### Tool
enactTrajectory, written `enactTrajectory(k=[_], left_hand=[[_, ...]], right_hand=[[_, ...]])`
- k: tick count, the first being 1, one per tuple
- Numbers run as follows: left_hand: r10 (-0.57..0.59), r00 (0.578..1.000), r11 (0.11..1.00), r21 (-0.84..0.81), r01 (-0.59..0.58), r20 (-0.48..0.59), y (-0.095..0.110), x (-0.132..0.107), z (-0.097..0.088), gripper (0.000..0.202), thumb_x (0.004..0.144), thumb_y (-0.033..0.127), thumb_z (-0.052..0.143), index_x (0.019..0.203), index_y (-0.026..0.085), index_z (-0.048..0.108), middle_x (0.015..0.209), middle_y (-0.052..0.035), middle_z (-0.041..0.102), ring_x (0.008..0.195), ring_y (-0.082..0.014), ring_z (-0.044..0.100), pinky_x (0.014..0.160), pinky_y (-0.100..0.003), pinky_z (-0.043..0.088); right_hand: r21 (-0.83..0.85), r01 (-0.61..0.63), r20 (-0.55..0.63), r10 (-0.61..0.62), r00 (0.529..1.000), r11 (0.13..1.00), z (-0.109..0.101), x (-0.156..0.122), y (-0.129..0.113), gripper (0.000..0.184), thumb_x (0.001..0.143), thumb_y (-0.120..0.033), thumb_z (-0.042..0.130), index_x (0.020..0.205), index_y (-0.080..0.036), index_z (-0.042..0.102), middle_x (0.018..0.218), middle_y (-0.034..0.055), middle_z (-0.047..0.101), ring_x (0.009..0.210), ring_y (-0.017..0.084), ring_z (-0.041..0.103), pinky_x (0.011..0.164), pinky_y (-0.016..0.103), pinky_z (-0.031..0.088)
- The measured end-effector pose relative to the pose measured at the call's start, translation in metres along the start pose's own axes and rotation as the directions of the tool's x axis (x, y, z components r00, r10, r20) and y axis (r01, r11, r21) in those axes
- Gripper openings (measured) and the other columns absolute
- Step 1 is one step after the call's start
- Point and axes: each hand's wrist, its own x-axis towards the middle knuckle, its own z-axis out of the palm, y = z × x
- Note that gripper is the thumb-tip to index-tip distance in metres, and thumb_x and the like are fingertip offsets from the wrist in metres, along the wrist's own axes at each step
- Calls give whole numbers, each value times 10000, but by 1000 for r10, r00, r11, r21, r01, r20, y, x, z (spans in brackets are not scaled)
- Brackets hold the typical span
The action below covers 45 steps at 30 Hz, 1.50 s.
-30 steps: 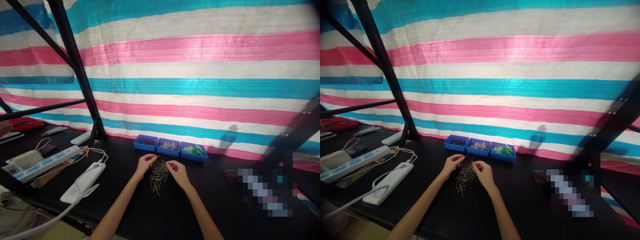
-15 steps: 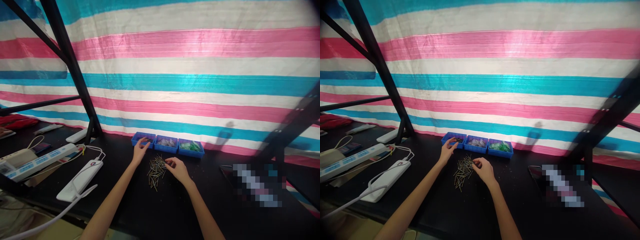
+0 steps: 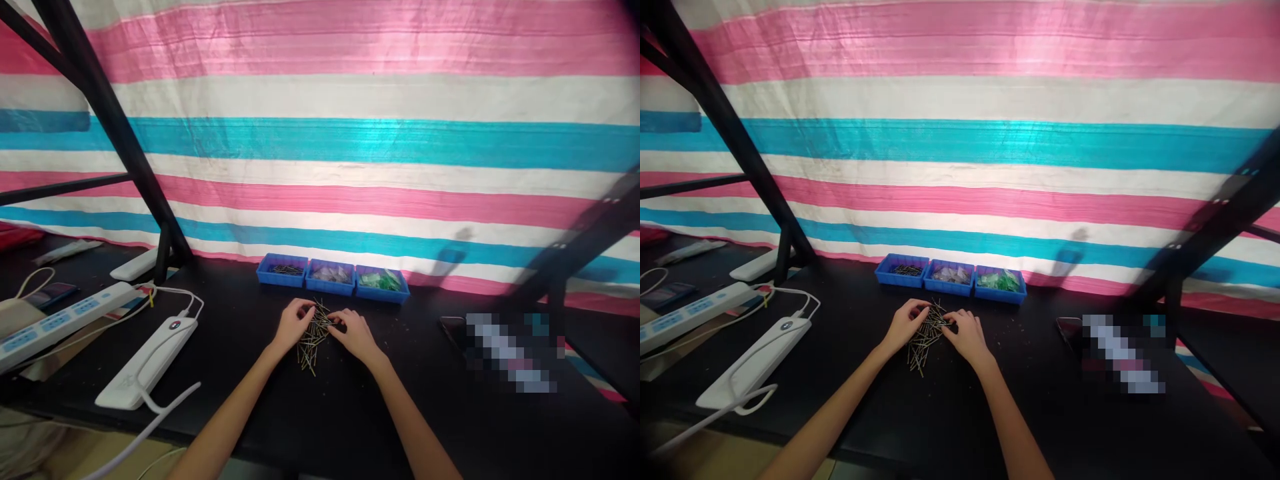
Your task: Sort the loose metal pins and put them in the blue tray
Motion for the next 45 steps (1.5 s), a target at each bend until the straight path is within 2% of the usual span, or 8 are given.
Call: enactTrajectory(k=[10, 16, 21, 25, 28, 34, 40, 45], left_hand=[[-115, 989, 987, -121, 103, -97, 4, 5, -7, 282, 757, 378, 519, 845, 145, 651, 855, -77, 651, 694, -161, 590, 481, -219, 420], [-96, 992, 985, -151, 82, -84, 9, 3, -8, 282, 741, 399, 560, 824, 152, 667, 865, -69, 641, 679, -144, 561, 481, -209, 397], [-54, 998, 980, -189, 56, 15, 13, -3, 0, 279, 719, 391, 607, 862, 163, 680, 832, -57, 634, 631, -121, 536, 524, -221, 416], [-2, 998, 971, -238, 18, 70, 14, -7, 9, 279, 680, 349, 666, 889, 165, 682, 789, -38, 608, 611, -103, 524, 567, -227, 423], [30, 998, 964, -267, -13, 58, 15, -10, 13, 232, 670, 334, 681, 816, 155, 694, 761, -34, 591, 591, -91, 497, 537, -217, 398], [11, 999, 953, -303, 5, 53, 15, -12, 15, 226, 664, 357, 687, 776, 162, 711, 772, -39, 588, 631, -108, 516, 548, -226, 403], [-70, 991, 925, -365, 108, 115, 18, -13, 14, 277, 696, 402, 644, 797, 151, 702, 829, -48, 579, 547, -76, 467, 404, -192, 312], [-46, 994, 940, -333, 77, 100, 21, -12, 10, 258, 686, 382, 659, 784, 148, 705, 811, -47, 592, 569, -84, 481, 471, -210, 367]], right_hand=[[10, 33, -78, -32, 996, 999, 1, 1, -1, 104, 768, -281, 564, 767, -244, 662, 730, -7, 640, 702, 152, 541, 667, 278, 314], [221, 61, -166, -24, 986, 973, 2, 3, -4, 151, 738, -289, 577, 851, -234, 661, 744, 12, 656, 684, 159, 558, 662, 280, 393], [481, 37, -214, 76, 974, 876, 2, 7, -6, 196, 749, -313, 562, 872, -194, 658, 718, 22, 657, 662, 157, 584, 619, 268, 434], [648, 23, -174, 119, 977, 761, 1, 9, -8, 237, 740, -345, 580, 878, -168, 658, 748, 43, 670, 695, 168, 608, 647, 276, 464], [724, 23, -138, 113, 984, 689, 1, 8, -12, 261, 739, -350, 591, 907, -158, 644, 760, 50, 672, 710, 172, 620, 670, 286, 479], [735, 27, -126, 96, 987, 678, -4, 6, -18, 309, 741, -376, 593, 958, -160, 638, 780, 63, 694, 754, 205, 643, 725, 336, 494], [755, 4, -104, 113, 988, 655, -3, 7, -17, 306, 736, -386, 599, 943, -164, 641, 782, 64, 706, 773, 223, 657, 747, 363, 504], [763, 9, -113, 120, 986, 647, -1, 8, -18, 305, 733, -393, 603, 934, -168, 652, 868, 79, 699, 828, 226, 651, 788, 377, 504]])
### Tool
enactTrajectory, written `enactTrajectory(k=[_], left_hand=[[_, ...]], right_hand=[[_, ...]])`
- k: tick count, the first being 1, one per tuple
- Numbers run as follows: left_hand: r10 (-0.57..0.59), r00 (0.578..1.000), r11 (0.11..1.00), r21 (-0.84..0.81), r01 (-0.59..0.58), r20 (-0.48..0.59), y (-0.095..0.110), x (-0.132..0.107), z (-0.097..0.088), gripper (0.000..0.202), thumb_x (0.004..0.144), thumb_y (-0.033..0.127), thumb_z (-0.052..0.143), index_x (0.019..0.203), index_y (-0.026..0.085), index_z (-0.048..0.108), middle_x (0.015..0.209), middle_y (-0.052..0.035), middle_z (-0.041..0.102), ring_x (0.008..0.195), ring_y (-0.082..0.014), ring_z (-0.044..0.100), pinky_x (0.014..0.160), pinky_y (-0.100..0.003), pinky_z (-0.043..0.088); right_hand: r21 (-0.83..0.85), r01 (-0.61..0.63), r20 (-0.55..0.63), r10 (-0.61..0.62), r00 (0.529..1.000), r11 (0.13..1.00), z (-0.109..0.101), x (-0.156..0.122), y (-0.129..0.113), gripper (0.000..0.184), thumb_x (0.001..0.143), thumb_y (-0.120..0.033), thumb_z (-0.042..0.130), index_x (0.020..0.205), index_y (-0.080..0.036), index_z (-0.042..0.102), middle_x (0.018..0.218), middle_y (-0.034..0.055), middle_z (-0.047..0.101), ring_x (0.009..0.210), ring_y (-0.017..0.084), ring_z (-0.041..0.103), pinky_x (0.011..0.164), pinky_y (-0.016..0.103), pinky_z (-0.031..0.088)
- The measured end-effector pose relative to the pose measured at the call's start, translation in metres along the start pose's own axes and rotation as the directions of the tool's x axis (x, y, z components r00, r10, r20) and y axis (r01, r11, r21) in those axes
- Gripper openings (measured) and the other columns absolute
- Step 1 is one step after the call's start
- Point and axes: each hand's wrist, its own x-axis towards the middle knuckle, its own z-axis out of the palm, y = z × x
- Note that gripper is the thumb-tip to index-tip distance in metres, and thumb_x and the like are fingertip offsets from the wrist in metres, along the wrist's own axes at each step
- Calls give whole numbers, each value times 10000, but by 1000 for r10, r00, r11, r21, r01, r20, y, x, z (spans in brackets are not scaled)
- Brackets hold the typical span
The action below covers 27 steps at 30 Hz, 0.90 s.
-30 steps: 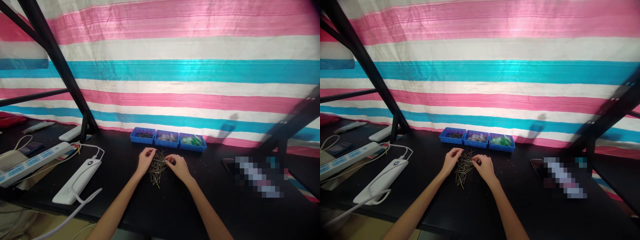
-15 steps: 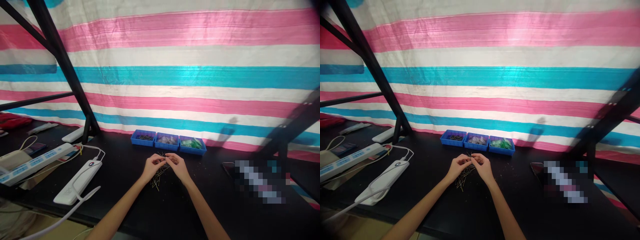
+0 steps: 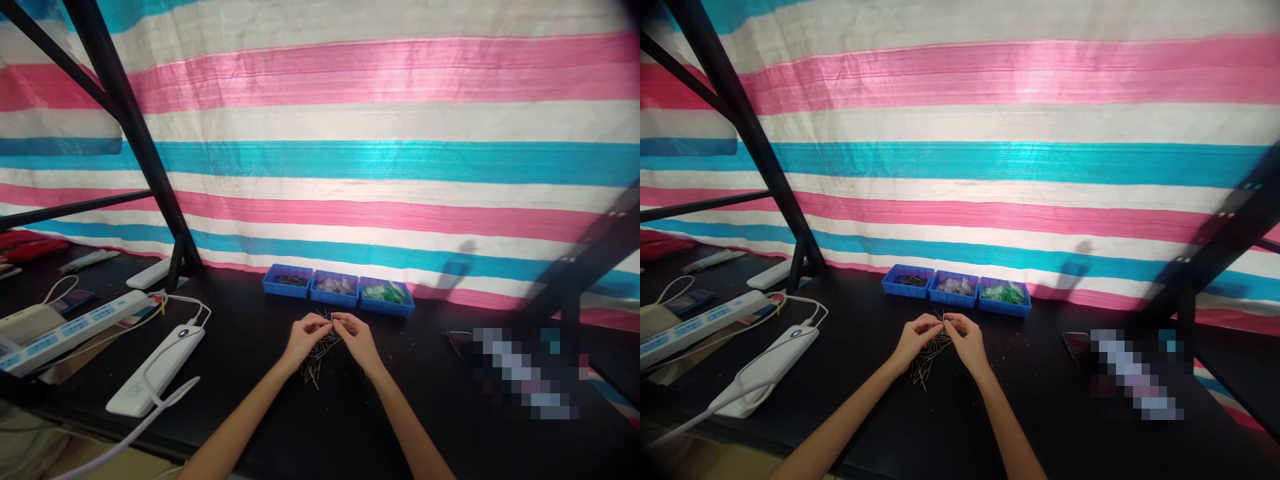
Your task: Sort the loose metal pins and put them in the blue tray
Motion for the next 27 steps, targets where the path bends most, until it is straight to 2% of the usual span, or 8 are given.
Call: enactTrajectory(k=[5, 11, 14, 20, 27], left_hand=[[81, 996, 995, 64, -82, 22, -5, 1, -1, 213, 703, 353, 651, 755, 154, 706, 802, -55, 594, 685, -126, 530, 583, -234, 411], [113, 992, 988, 100, -118, 50, -7, -1, 3, 219, 700, 356, 649, 750, 145, 685, 819, -47, 578, 596, -85, 481, 514, -205, 376], [119, 991, 985, 121, -125, 56, -7, -1, 3, 236, 695, 358, 650, 807, 152, 676, 849, -45, 566, 574, -73, 461, 466, -189, 343], [124, 989, 979, 149, -136, 86, -3, -2, 1, 209, 706, 347, 632, 761, 154, 687, 863, -57, 564, 594, -81, 472, 467, -190, 347], [132, 991, 982, 136, -131, 3, 5, 0, -4, 170, 705, 307, 619, 751, 152, 672, 835, -52, 569, 609, -88, 484, 469, -187, 342]], right_hand=[[14, 9, 18, -9, 1000, 1000, 1, -1, 1, 320, 750, -404, 588, 955, -170, 662, 954, 87, 685, 884, 220, 634, 819, 365, 492], [-128, 91, 53, -84, 995, 988, -1, -3, 1, 250, 766, -372, 576, 861, -171, 690, 867, 79, 680, 824, 207, 619, 761, 344, 491], [-161, 102, 30, -99, 995, 982, -1, -3, 3, 201, 755, -341, 589, 827, -183, 690, 880, 72, 668, 839, 205, 607, 747, 331, 484], [-201, 125, 12, -125, 992, 972, 0, -2, 4, 198, 748, -353, 584, 806, -198, 692, 908, 67, 657, 866, 207, 597, 719, 314, 467], [-245, 90, -76, -111, 991, 965, -5, 1, 1, 245, 741, -390, 585, 822, -186, 695, 893, 69, 669, 845, 209, 601, 719, 322, 443]])
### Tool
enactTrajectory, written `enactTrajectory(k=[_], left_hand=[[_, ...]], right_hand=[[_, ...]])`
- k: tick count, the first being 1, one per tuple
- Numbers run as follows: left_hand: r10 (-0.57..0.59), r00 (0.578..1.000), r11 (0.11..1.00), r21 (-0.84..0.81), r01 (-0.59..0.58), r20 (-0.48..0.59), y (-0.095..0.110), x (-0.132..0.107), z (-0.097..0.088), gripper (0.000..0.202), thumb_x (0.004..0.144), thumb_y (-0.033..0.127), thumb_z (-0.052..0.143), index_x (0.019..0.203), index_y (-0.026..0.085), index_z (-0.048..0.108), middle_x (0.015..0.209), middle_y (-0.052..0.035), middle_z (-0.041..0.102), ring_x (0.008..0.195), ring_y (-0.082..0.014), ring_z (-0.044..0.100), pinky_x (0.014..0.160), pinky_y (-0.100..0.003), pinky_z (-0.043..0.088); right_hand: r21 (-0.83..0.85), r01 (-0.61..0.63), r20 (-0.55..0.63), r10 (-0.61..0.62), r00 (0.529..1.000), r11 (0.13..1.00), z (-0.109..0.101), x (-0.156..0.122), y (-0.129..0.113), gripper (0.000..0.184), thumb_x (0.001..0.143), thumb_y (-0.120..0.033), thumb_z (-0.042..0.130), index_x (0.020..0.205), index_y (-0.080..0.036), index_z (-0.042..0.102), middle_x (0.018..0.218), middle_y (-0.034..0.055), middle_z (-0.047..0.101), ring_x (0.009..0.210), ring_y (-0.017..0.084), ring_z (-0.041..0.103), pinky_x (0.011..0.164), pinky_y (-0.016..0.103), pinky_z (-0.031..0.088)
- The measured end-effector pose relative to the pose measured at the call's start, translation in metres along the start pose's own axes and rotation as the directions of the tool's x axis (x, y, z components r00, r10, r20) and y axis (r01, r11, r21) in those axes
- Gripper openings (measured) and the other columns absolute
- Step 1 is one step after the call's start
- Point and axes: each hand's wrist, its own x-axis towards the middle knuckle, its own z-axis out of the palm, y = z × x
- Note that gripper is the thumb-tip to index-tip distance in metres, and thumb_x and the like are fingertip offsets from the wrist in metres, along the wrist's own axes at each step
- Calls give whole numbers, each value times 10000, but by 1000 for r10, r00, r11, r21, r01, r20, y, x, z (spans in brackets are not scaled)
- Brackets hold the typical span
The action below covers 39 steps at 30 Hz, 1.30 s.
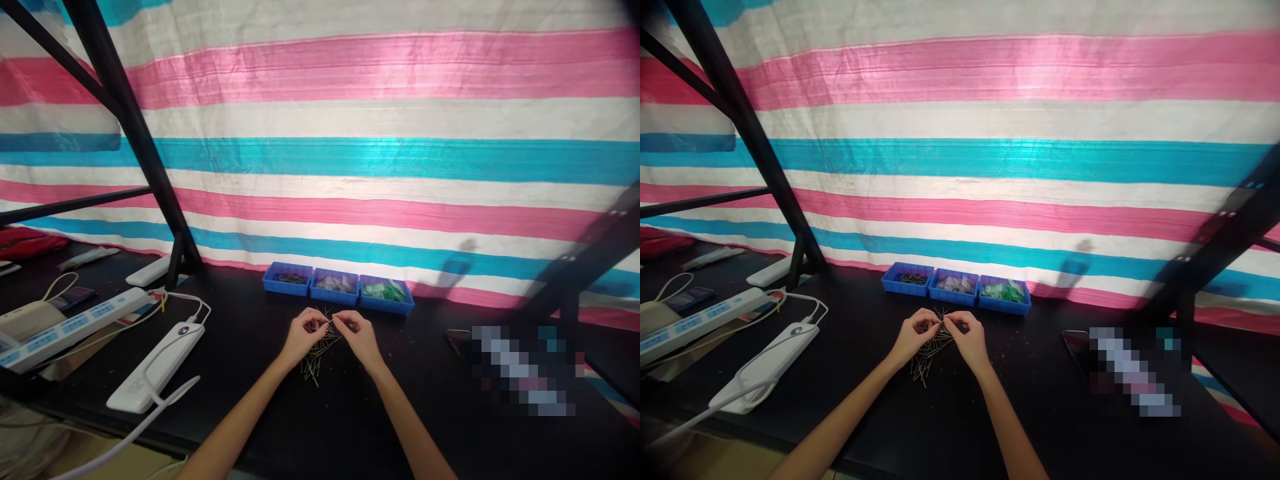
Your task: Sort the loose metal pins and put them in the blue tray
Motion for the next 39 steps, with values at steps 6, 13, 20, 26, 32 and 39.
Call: enactTrajectory(k=[6, 13, 20, 26, 32, 39], left_hand=[[-81, 991, 994, -81, 73, -106, 0, 4, -3, 205, 693, 347, 629, 719, 147, 668, 797, -47, 581, 605, -98, 487, 492, -207, 380], [-54, 996, 995, -82, 48, -67, -3, 2, -2, 209, 672, 359, 666, 664, 150, 675, 779, -50, 583, 701, -137, 539, 601, -238, 435], [-44, 996, 996, -86, 38, -74, -3, 3, -2, 179, 674, 329, 672, 689, 150, 676, 780, -44, 585, 705, -133, 542, 610, -237, 431], [-62, 994, 993, -110, 51, -90, -8, 5, -5, 201, 676, 345, 669, 689, 146, 649, 773, -29, 582, 669, -115, 523, 597, -226, 418], [-36, 995, 999, 11, 35, 88, -7, 6, -12, 225, 699, 366, 649, 745, 148, 683, 778, -44, 603, 662, -117, 527, 580, -226, 406], [-25, 995, 948, 318, -5, 92, -13, 18, -38, 254, 689, 405, 636, 749, 168, 705, 778, -40, 646, 629, -121, 546, 581, -233, 442]], right_hand=[[14, 20, 35, -20, 999, 1000, 5, -2, 2, 223, 731, -377, 593, 760, -178, 688, 839, 69, 667, 803, 201, 606, 687, 309, 461], [20, 97, 137, -99, 986, 995, 15, -12, -3, 131, 732, -290, 597, 694, -186, 667, 757, 37, 639, 713, 162, 596, 645, 277, 467], [-7, 80, 123, -79, 989, 997, 12, -10, -2, 151, 734, -313, 596, 729, -190, 683, 826, 52, 642, 774, 176, 600, 656, 274, 461], [-6, 46, 62, -46, 997, 999, 9, -7, -1, 169, 736, -330, 601, 741, -187, 691, 844, 58, 645, 779, 179, 597, 634, 272, 448], [38, -1, -21, 2, 1000, 999, 9, -3, 5, 226, 740, -372, 597, 756, -165, 688, 834, 68, 645, 744, 178, 597, 622, 276, 446], [-1, 6, -14, -6, 1000, 1000, 4, -1, 7, 222, 748, -351, 578, 826, -174, 687, 848, 64, 657, 703, 168, 590, 598, 269, 437]])
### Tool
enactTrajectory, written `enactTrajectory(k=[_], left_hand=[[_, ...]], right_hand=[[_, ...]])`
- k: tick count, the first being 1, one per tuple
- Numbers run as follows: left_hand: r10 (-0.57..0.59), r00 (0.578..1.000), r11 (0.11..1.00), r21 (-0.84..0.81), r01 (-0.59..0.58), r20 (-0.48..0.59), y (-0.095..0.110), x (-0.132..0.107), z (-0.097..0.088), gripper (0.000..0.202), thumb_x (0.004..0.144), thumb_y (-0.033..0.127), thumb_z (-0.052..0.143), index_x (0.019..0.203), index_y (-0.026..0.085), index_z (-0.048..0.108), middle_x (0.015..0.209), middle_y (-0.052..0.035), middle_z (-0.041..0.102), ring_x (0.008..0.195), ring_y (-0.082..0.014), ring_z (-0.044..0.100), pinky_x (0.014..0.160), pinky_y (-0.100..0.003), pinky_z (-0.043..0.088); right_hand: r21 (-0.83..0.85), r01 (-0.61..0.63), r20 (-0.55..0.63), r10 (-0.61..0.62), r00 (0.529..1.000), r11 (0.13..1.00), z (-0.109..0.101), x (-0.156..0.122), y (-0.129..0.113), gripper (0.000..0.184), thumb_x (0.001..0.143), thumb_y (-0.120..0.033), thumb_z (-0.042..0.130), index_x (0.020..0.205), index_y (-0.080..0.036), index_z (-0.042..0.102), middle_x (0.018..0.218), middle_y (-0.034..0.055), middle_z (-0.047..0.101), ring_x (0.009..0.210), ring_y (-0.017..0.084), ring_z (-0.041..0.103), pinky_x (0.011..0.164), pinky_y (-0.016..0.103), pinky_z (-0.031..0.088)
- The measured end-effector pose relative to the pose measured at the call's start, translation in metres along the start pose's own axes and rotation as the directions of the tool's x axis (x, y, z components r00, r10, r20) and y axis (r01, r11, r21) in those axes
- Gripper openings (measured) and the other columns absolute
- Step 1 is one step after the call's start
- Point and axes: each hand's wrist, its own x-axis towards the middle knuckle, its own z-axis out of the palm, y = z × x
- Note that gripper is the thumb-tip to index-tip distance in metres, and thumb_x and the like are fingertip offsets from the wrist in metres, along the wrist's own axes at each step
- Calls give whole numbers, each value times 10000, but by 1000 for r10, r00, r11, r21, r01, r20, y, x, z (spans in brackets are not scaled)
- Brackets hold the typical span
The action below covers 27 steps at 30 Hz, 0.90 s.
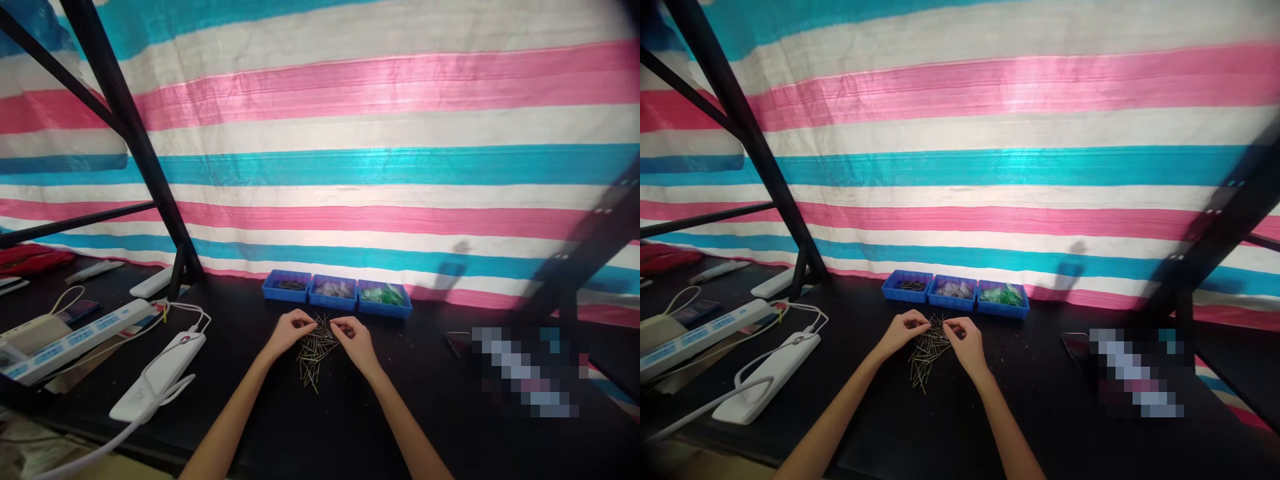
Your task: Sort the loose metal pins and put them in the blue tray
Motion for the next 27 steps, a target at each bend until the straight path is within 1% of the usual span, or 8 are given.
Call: enactTrajectory(k=[5, 8, 11, 15, 18, 21, 24, 27], left_hand=[[-20, 980, 988, 149, 50, -197, -10, 34, -25, 232, 690, 393, 619, 752, 186, 705, 758, -34, 648, 599, -132, 531, 584, -259, 446], [-2, 957, 970, 234, 73, -291, -4, 59, -37, 222, 720, 360, 589, 846, 212, 698, 830, -28, 627, 634, -131, 534, 603, -257, 439], [8, 943, 952, 290, 95, -333, 7, 70, -37, 268, 721, 303, 586, 962, 220, 668, 902, -33, 596, 621, -122, 529, 581, -252, 430], [29, 957, 944, 322, 68, -289, 15, 48, -20, 231, 761, 323, 538, 936, 243, 665, 975, -17, 573, 611, -97, 526, 564, -233, 415], [11, 978, 931, 358, 67, -210, 13, 21, -6, 216, 794, 341, 492, 905, 266, 661, 913, 5, 584, 627, -103, 532, 531, -223, 387], [-41, 992, 917, 389, 86, -122, 6, -1, 5, 207, 800, 319, 479, 874, 254, 662, 891, -1, 592, 663, -115, 546, 537, -223, 384], [-37, 997, 930, 363, 58, -66, 5, -13, 15, 193, 794, 292, 486, 867, 249, 660, 942, -6, 588, 717, -117, 558, 596, -225, 412], [4, 1000, 953, 304, -1, -10, 10, -19, 25, 213, 809, 295, 465, 911, 249, 646, 976, -14, 575, 737, -119, 561, 638, -230, 431]], right_hand=[[-42, 51, -37, -52, 998, 998, -5, 2, 5, 201, 757, -316, 548, 818, -180, 683, 849, 62, 647, 685, 161, 578, 605, 271, 439], [-74, 66, -25, -68, 997, 995, -6, 2, 7, 189, 765, -294, 534, 821, -184, 677, 858, 56, 636, 691, 157, 573, 619, 271, 437], [-140, 57, 5, -57, 998, 989, -8, 2, 10, 177, 766, -289, 536, 838, -197, 670, 878, 43, 622, 723, 155, 565, 651, 272, 436], [-291, 34, 119, 1, 993, 956, -14, -2, 13, 253, 715, -353, 608, 932, -228, 648, 949, 37, 597, 831, 182, 555, 735, 303, 424], [-419, 43, 213, 52, 976, 907, -18, -6, 11, 435, 641, -435, 673, 1034, -260, 608, 1033, 40, 565, 974, 231, 509, 829, 364, 377], [-481, 70, 299, 89, 950, 874, -20, -9, 5, 539, 607, -498, 685, 1090, -290, 570, 1090, 35, 528, 1039, 244, 467, 872, 393, 335], [-517, 108, 358, 100, 928, 849, -19, -10, 1, 546, 596, -483, 701, 1089, -295, 562, 1084, 30, 516, 1029, 236, 465, 860, 376, 330], [-547, 126, 360, 97, 928, 828, -15, -12, -1, 457, 642, -431, 683, 1059, -283, 567, 1047, 23, 530, 986, 219, 485, 825, 348, 337]])
